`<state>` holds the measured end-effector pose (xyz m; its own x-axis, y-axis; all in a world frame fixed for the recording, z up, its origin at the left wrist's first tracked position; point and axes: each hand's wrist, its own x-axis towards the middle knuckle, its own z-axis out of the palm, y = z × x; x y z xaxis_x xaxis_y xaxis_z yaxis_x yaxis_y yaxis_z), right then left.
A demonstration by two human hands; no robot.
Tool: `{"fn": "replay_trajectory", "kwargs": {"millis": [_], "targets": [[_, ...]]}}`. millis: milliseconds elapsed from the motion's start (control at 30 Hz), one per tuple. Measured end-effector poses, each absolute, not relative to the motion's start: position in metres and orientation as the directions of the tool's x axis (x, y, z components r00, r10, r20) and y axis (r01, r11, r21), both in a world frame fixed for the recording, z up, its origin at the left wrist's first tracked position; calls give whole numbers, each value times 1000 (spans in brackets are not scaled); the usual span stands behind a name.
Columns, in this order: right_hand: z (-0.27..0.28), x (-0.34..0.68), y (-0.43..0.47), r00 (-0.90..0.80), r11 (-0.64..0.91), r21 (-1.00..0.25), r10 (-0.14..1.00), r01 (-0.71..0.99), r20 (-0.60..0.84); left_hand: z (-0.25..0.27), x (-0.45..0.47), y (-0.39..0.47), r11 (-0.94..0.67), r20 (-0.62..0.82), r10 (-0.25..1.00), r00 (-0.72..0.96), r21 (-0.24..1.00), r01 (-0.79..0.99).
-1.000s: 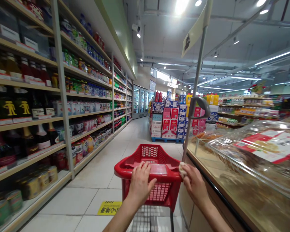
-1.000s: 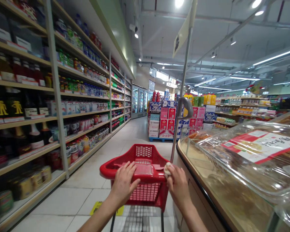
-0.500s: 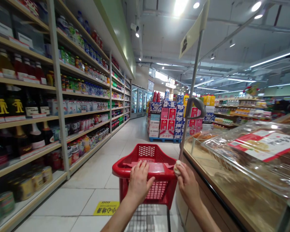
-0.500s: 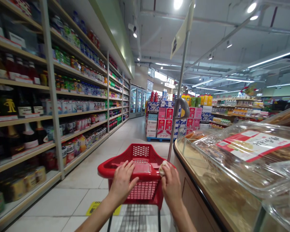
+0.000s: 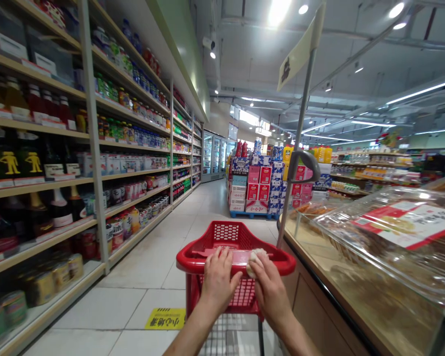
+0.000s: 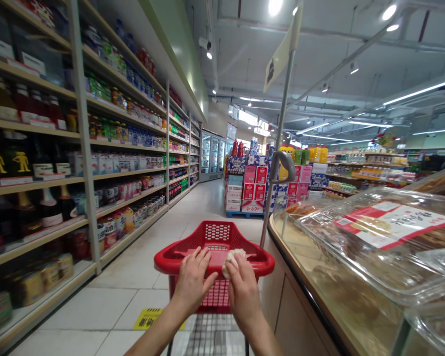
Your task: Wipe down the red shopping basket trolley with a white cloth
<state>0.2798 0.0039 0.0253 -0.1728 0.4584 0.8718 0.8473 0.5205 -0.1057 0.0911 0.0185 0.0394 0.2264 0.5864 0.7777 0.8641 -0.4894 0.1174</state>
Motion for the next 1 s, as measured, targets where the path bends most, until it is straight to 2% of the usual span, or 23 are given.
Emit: {"fn": "replay_trajectory", "kwargs": {"millis": [67,167,233,367,433,567,633,767,833,1000], "targets": [[25,288,6,-190,518,-89,460,851,867,40,90,19,-492,777,585,231,114,863],[24,313,13,7,375,-204,464,904,886,40,88,19,-489,777,586,229,113,865],[22,314,13,67,337,-240,453,910,889,40,88,20,-485,776,587,231,109,868],[22,279,3,-183,514,-78,436,854,881,40,86,20,-480,768,596,236,105,871],[24,277,3,-235,541,-46,438,840,868,40,85,21,-488,766,591,254,88,869],[28,303,12,24,363,-208,449,908,893,40,84,21,-491,770,580,267,68,868],[29,299,13,72,350,-239,430,906,900,40,87,20,-484,777,578,249,81,871],[29,269,6,-201,539,-63,416,840,887,40,91,20,-485,783,573,241,87,870],[30,274,7,-229,551,-54,432,833,873,40,90,20,-491,777,571,267,63,869],[30,305,15,65,335,-240,458,911,887,40,89,20,-487,772,560,299,15,873]]}}
